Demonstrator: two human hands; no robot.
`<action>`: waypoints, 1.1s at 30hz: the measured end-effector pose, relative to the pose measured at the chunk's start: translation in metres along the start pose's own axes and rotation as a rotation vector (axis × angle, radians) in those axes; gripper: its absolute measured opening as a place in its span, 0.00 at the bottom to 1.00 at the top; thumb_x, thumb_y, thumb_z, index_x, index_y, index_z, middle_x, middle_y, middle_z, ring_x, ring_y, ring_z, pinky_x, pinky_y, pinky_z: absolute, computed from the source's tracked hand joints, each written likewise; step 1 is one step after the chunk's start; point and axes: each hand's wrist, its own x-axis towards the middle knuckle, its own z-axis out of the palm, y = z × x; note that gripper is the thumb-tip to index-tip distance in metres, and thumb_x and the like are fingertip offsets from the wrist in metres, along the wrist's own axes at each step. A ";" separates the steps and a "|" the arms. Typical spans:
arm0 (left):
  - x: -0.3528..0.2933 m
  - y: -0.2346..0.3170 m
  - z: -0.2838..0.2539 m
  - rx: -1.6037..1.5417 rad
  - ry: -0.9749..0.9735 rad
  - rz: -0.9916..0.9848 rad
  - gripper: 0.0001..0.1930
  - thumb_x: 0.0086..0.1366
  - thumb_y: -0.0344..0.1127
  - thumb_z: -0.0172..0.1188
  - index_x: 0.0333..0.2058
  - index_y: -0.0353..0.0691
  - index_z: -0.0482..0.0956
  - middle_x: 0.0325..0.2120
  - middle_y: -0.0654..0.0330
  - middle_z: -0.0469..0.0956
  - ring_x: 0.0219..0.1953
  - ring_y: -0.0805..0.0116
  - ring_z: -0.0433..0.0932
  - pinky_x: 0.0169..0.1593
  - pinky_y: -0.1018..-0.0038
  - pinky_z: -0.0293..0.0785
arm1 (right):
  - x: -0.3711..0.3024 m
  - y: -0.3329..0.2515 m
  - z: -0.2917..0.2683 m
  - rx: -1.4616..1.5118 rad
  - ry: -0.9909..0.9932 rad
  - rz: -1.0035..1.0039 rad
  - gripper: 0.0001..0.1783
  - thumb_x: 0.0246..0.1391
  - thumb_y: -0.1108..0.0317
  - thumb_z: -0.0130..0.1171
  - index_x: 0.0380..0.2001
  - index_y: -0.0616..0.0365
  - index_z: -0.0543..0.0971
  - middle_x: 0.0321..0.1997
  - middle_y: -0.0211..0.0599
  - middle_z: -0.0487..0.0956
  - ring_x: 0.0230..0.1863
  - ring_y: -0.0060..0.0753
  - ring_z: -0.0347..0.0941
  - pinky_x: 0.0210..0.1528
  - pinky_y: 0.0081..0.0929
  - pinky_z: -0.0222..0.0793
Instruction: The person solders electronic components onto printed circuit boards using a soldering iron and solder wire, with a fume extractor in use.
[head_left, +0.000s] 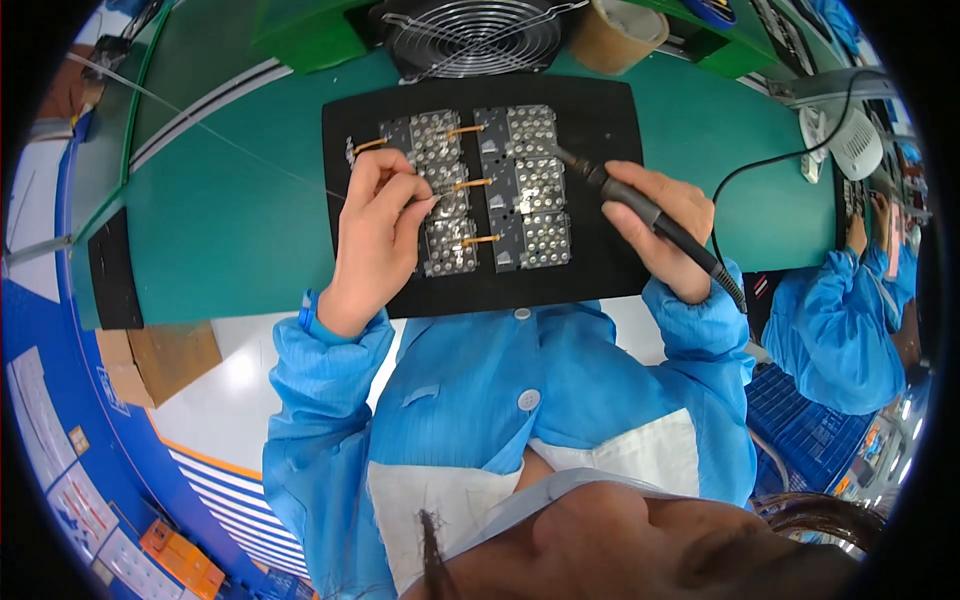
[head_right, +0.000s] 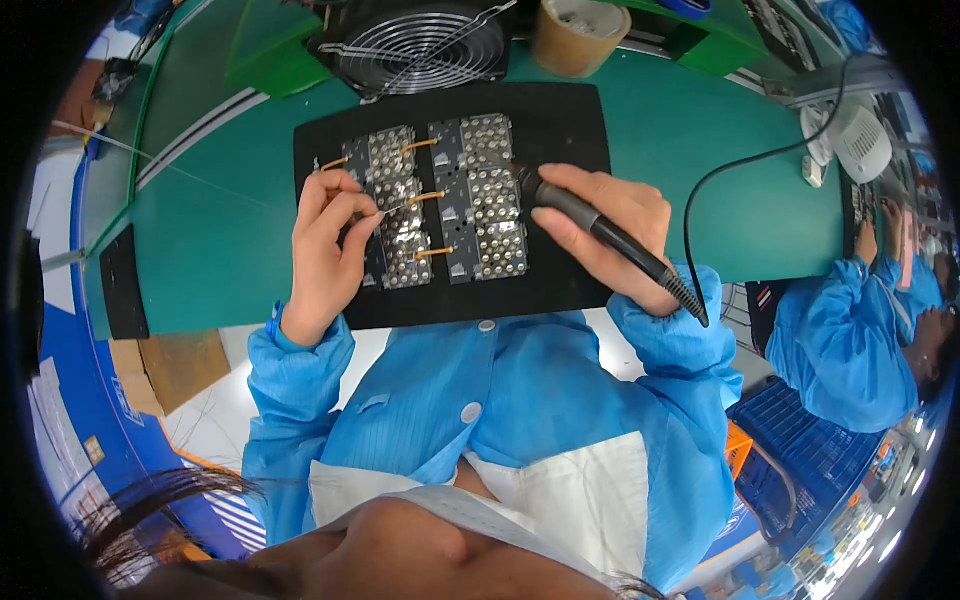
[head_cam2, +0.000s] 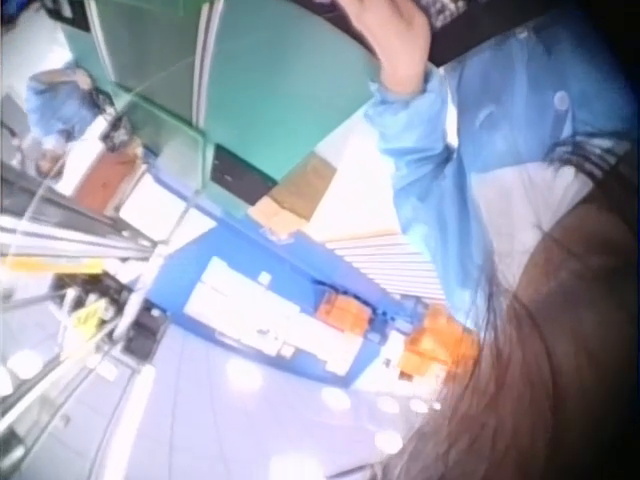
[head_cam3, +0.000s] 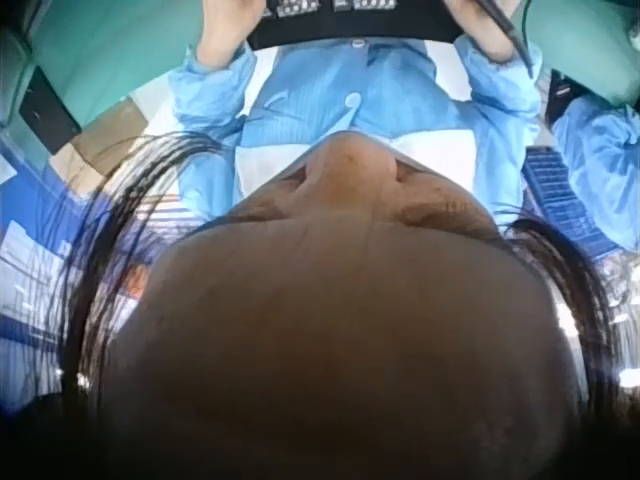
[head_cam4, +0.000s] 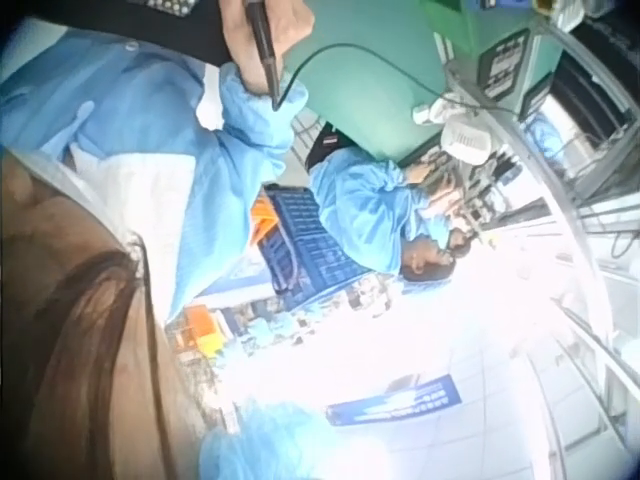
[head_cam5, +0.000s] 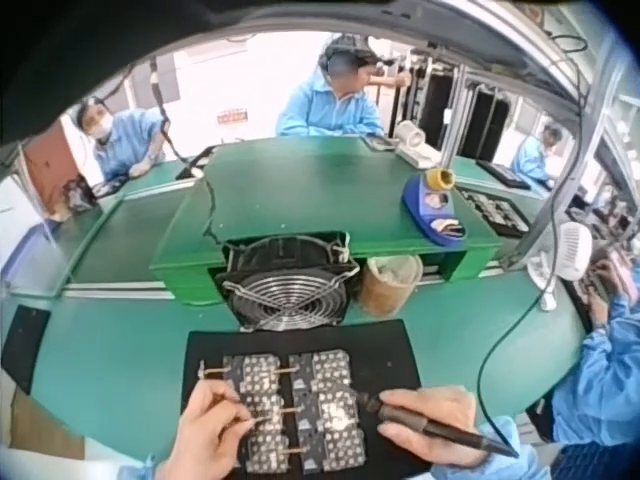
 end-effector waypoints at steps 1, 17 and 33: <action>0.001 0.001 0.000 0.032 -0.016 0.018 0.07 0.55 0.16 0.59 0.31 0.33 0.74 0.39 0.56 0.67 0.36 0.64 0.72 0.36 0.74 0.70 | 0.000 -0.003 0.003 0.048 -0.024 -0.010 0.19 0.46 0.66 0.71 0.41 0.62 0.81 0.27 0.44 0.82 0.25 0.40 0.80 0.27 0.27 0.74; -0.003 0.007 0.011 0.091 0.024 0.047 0.06 0.53 0.17 0.60 0.30 0.32 0.74 0.36 0.53 0.69 0.35 0.55 0.73 0.38 0.67 0.71 | -0.008 0.003 0.030 0.142 -0.127 -0.043 0.16 0.45 0.72 0.67 0.39 0.64 0.81 0.24 0.43 0.80 0.22 0.37 0.78 0.25 0.25 0.71; -0.003 0.006 0.009 0.105 0.022 0.056 0.07 0.53 0.18 0.61 0.30 0.32 0.74 0.36 0.53 0.69 0.36 0.55 0.73 0.38 0.66 0.71 | -0.008 0.003 0.032 0.138 -0.104 -0.078 0.15 0.45 0.70 0.67 0.38 0.64 0.81 0.23 0.42 0.80 0.21 0.35 0.78 0.24 0.25 0.70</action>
